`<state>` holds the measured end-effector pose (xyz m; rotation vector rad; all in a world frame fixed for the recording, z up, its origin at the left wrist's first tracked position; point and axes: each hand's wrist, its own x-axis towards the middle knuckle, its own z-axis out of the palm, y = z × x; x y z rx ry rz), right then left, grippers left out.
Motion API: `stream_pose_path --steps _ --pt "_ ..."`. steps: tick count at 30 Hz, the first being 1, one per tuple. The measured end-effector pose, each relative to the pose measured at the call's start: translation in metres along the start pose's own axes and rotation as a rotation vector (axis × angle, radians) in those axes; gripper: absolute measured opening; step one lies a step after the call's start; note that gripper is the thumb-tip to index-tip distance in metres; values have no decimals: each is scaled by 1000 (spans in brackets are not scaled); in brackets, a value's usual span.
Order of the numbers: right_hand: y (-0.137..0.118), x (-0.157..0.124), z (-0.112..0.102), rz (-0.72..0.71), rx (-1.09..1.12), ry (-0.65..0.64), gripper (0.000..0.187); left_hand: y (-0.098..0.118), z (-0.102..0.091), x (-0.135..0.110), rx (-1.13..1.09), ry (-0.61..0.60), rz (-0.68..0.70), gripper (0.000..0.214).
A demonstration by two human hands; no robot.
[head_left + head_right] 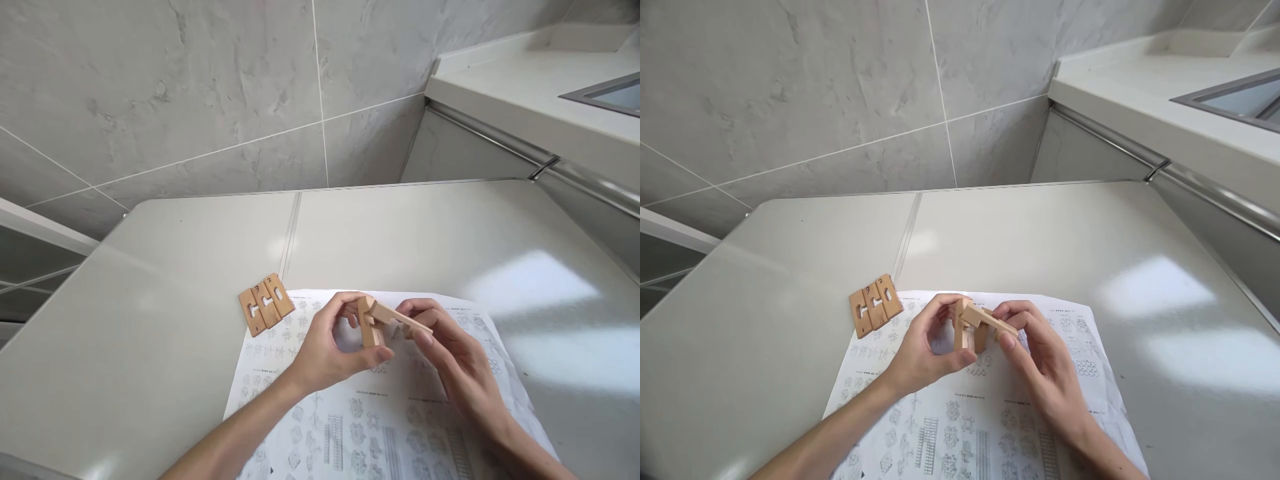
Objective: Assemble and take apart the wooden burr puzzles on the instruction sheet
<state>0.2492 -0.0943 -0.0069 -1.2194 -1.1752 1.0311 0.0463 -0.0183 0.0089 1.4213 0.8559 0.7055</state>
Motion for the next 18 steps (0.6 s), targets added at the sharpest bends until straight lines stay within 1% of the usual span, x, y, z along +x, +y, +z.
stream_pose_path --steps 3,6,9,11,13,18 --pt "5 0 -3 91 83 102 35 0 0 -1 48 22 0 59" --pt "6 1 -4 197 144 153 38 -2 -2 0 118 37 8 64" --pt "1 4 -2 331 118 176 41 -4 -5 1 199 20 36 65" --pt "-2 5 0 389 64 190 44 -4 -8 2 245 7 57 63" --pt "-3 6 2 385 13 185 46 -4 -11 4 281 1 72 61" --pt "1 6 8 260 -177 159 38 -5 -17 5 378 -37 132 65"
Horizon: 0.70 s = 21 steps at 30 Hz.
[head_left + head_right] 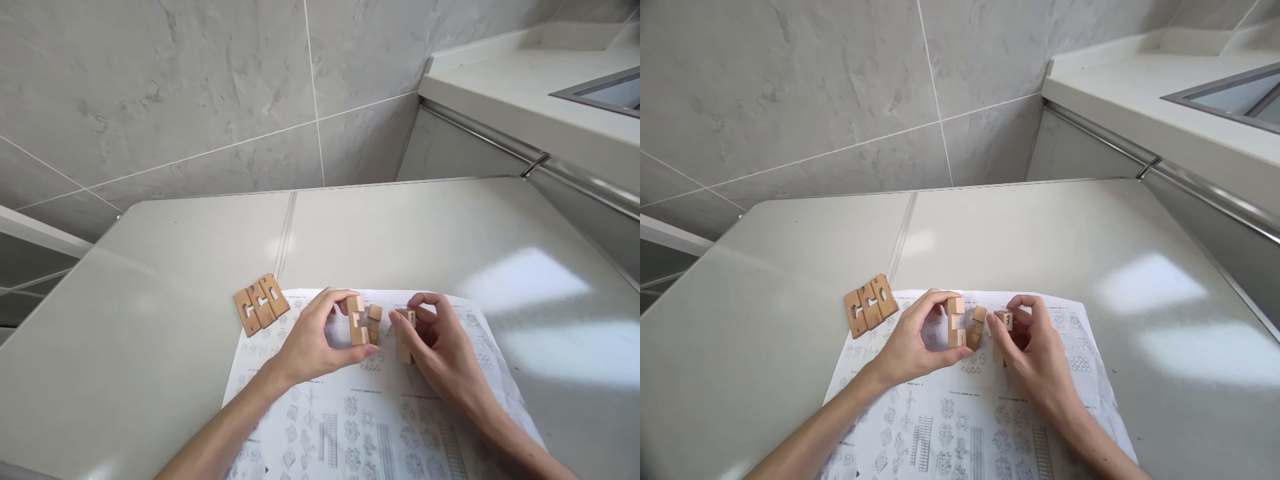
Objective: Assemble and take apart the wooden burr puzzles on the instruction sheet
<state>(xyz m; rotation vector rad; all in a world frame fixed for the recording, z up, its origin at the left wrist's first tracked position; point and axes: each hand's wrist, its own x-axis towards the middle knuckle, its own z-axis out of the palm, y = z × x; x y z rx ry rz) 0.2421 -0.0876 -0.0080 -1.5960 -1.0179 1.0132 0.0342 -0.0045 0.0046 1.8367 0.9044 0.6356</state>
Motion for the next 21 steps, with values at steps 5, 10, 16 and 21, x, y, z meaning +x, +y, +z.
stream_pose_path --steps 5,10,16,21 --pt "5 -1 2 -118 -283 -38 28 -3 -7 1 156 -48 69 66" --pt "7 -1 1 -182 -410 -56 25 -8 -8 2 290 -85 143 66" --pt "10 -1 2 -196 -444 -43 26 -9 -7 2 345 -107 180 66" --pt "10 -1 3 -217 -430 -50 24 -8 -6 2 357 -119 190 66"
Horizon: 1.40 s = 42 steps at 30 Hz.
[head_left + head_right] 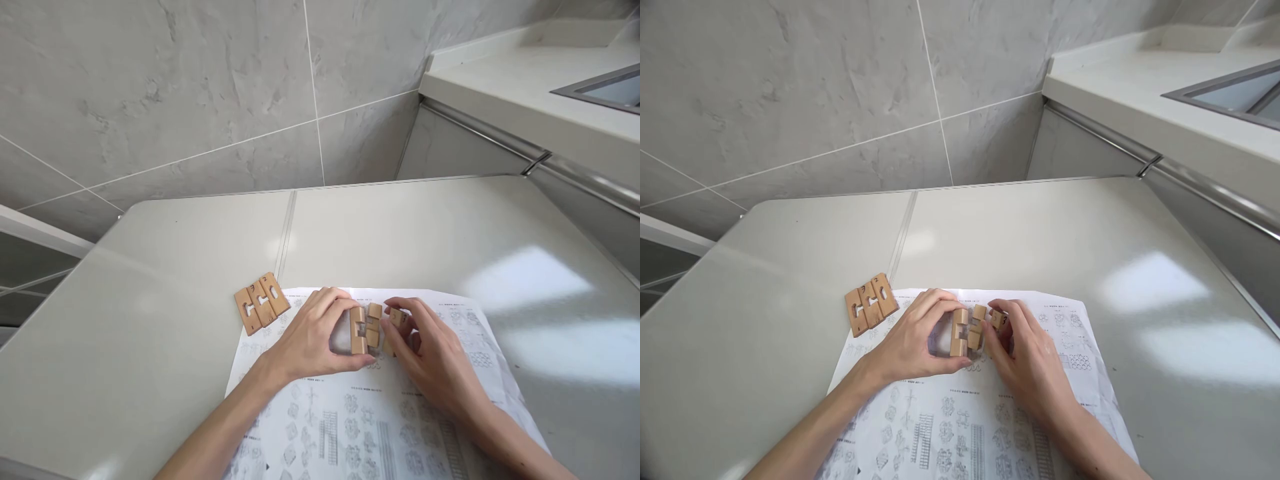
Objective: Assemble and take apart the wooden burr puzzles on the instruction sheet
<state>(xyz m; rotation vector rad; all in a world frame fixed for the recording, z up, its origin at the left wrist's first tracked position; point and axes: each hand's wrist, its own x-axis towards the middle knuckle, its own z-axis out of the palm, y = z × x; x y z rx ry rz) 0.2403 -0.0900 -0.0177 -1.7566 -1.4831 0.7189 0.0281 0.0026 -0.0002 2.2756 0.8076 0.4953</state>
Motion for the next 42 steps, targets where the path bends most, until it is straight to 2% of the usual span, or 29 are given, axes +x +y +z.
stream_pose_path --steps 8,14,30,38,42 --pt "0 -1 0 -45 -13 -17 19 1 -2 2 54 20 34 60" --pt "-2 0 0 -74 -27 -49 16 1 -2 2 81 -19 66 62" --pt "-1 -3 1 -161 -39 -79 21 -2 1 1 113 -24 76 73" --pt "-8 -5 0 -223 25 -175 23 -1 2 0 102 -32 121 65" --pt "-9 -6 1 -234 74 -187 26 1 3 0 71 -35 97 69"
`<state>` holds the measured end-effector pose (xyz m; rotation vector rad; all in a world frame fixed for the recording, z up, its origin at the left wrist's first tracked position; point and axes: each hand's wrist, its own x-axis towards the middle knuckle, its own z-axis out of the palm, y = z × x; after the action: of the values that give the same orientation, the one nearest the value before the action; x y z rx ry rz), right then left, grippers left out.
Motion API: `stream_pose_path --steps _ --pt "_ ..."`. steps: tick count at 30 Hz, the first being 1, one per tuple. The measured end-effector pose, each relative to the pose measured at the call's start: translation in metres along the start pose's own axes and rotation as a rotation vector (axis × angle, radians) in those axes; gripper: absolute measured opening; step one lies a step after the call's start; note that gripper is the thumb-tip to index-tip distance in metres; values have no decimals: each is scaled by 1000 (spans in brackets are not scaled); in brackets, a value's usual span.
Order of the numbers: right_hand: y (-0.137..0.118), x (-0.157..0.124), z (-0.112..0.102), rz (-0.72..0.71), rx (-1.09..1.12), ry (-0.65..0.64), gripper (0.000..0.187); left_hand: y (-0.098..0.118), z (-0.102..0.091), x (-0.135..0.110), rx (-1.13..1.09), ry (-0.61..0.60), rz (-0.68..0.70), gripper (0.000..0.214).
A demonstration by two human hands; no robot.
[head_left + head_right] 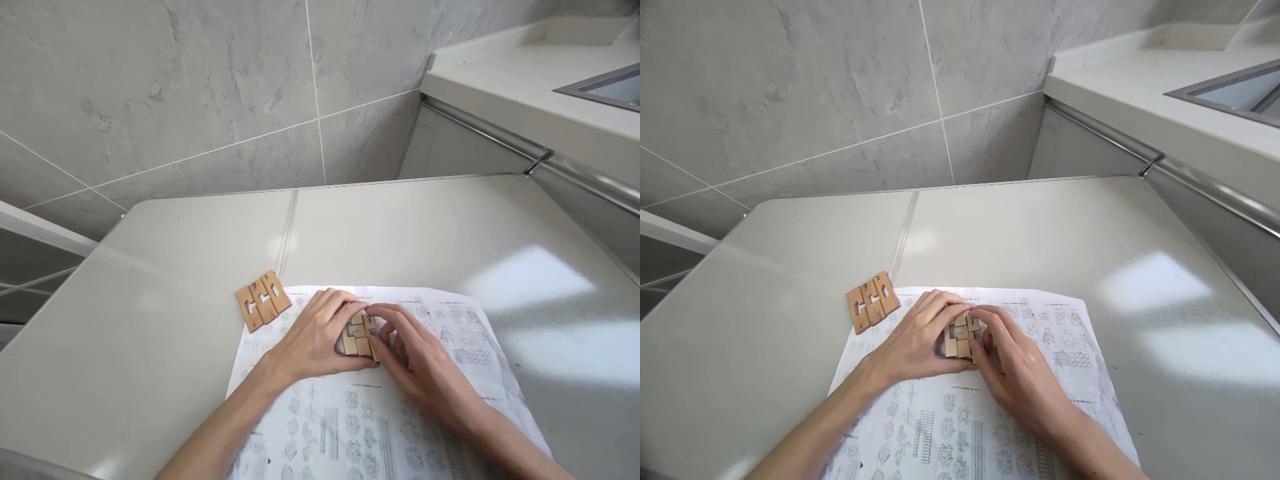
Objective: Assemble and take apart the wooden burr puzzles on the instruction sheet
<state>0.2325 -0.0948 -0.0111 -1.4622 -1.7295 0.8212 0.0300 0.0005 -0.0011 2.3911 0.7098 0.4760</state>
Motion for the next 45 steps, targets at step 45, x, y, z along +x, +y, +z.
stream_pose_path --steps 45 --pt "9 -1 6 12 3 -6 17 -59 -77 -141 171 742 -785 54"
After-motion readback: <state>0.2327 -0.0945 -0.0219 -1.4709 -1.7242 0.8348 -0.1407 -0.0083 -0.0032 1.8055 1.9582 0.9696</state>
